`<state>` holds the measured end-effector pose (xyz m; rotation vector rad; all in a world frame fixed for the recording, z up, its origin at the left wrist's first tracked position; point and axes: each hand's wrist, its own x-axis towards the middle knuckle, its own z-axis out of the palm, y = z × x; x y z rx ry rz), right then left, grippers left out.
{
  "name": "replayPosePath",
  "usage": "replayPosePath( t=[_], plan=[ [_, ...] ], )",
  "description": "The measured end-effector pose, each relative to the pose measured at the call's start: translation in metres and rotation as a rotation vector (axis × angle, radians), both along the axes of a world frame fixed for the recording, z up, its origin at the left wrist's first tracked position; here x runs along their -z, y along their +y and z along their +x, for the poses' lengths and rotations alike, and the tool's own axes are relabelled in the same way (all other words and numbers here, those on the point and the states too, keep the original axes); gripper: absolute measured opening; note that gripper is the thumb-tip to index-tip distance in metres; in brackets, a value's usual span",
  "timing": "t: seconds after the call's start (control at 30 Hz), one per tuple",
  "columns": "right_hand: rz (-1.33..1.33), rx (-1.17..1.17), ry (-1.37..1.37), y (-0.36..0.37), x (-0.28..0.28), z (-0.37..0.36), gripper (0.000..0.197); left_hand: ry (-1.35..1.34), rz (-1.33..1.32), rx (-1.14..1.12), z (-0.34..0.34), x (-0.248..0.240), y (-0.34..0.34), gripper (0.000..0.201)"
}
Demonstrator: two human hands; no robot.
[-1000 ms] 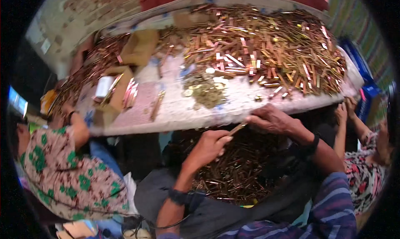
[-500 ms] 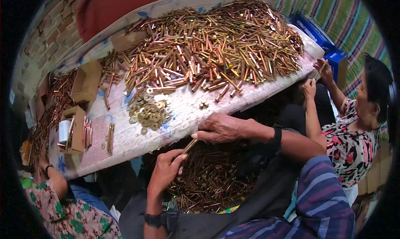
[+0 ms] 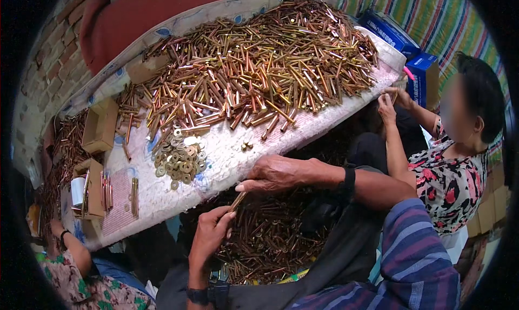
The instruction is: Assembling small metal tubes and washers/rings at a workstation.
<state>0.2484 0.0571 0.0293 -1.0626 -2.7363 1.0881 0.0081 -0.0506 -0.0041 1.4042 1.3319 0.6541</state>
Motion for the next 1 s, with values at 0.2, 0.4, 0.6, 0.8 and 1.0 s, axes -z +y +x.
replayPosePath(
  t=[0.2, 0.4, 0.6, 0.8, 1.0],
  plan=[
    [0.065, -0.090, 0.406, -0.002, 0.001, 0.004, 0.059, 0.001, 0.022, 0.012, 0.001, -0.002, 0.000, 0.021],
    [-0.113, 0.005, -0.002, -0.001, -0.008, 0.005, 0.056, 0.055, 0.128, 0.031, 0.004, -0.002, -0.003, 0.021],
    [0.036, -0.060, 0.343, -0.004, -0.001, 0.009, 0.059, -0.004, 0.032, 0.031, 0.004, 0.003, -0.001, 0.022],
    [0.202, 0.242, 0.101, 0.011, -0.009, 0.021, 0.045, 0.103, 0.076, 0.044, 0.001, 0.020, -0.002, 0.026],
    [0.906, 0.574, 0.058, 0.056, 0.014, 0.076, 0.030, 0.192, 0.279, 0.094, 0.008, 0.054, -0.004, 0.031]
  ],
)
